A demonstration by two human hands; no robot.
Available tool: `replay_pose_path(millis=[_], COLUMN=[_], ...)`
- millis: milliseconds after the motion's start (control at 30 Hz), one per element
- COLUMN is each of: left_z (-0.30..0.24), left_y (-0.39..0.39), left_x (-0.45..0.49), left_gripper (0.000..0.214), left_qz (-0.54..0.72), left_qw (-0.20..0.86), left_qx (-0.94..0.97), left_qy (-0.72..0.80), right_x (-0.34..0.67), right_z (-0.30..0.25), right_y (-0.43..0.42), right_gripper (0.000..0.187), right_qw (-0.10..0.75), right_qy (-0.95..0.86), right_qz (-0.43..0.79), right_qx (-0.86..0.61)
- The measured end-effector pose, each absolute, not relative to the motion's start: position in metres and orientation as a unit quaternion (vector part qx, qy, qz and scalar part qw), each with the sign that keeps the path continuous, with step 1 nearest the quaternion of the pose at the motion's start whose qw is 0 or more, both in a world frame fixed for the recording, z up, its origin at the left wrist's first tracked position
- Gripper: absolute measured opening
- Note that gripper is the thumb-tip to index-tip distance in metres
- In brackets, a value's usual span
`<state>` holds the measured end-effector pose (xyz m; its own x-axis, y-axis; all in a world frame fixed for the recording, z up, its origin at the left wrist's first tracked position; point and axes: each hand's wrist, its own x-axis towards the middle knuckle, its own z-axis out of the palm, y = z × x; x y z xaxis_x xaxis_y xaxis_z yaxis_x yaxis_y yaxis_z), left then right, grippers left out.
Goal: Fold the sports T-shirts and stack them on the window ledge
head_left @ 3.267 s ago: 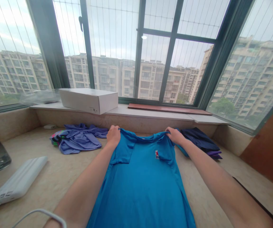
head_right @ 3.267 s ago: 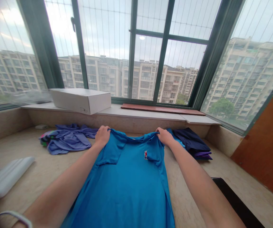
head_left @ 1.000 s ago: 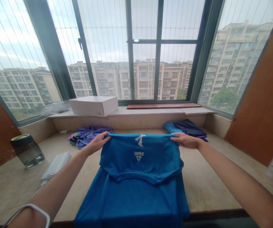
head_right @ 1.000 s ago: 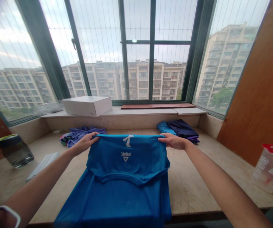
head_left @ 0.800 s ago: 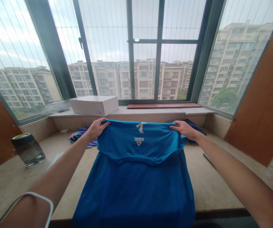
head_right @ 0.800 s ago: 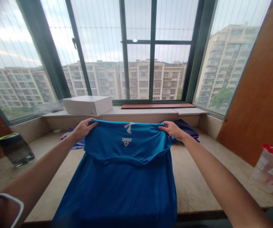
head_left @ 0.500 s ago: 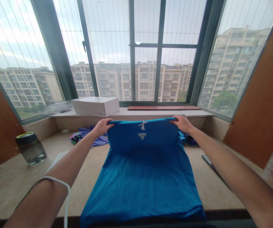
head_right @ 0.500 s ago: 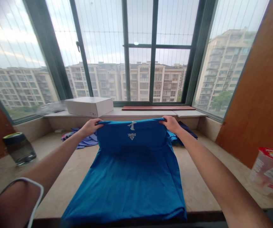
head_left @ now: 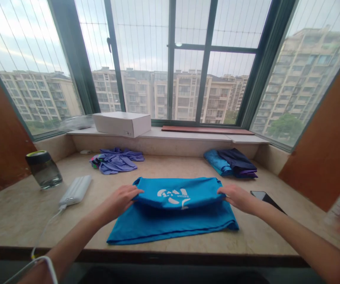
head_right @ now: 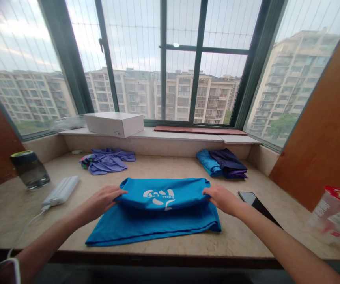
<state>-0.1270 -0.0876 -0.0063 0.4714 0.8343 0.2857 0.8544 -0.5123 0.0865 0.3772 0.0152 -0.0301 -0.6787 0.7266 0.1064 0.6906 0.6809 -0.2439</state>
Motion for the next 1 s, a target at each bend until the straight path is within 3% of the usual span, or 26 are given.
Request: replay_pose_path(millis=[67,200,367,567,733,867,1000], left_z=[-0.02,-0.03,-0.026,-0.026,-0.04,-0.046,-0.052], left_y=[-0.112,-0.151,-0.183,-0.147,-0.106,-0.109,-0.126], left_x=[-0.125,-0.126,-0.125,-0.106,-0.111,-0.116,-0.097], left_gripper=[0.03,0.031,0.019,0.034,0.05,0.053,0.057], left_qz=[-0.126,-0.152,-0.123,-0.161,-0.093,-0.075,-0.06], left_qw=[0.06,0.08,-0.034,-0.011,-0.079,-0.081,-0.045], left_qx=[-0.878,-0.903,-0.927,-0.878,-0.839,-0.792,-0.767], left_qy=[-0.458,-0.394,-0.352,-0.45,-0.53,-0.601,-0.637], right_x=[0.378,0.385,0.397,0.349,0.299,0.279,0.248], right_z=[-0.038,-0.027,-0.012,-0.028,-0.068,-0.065,-0.027], right_y=[0.0,-0.022,-0.049,-0.062,-0.043,0.003,0.034], right_gripper=[0.029,0.028,0.02,0.048,0.065,0.053,0.034], right_qw=[0.087,0.167,0.059,0.151,0.053,0.028,0.077], right_qy=[-0.919,-0.921,-0.952,-0.912,-0.909,-0.933,-0.944], right_qz=[0.056,0.044,0.124,0.136,0.16,0.093,0.074], right_qx=[-0.38,-0.35,-0.272,-0.357,-0.381,-0.347,-0.313])
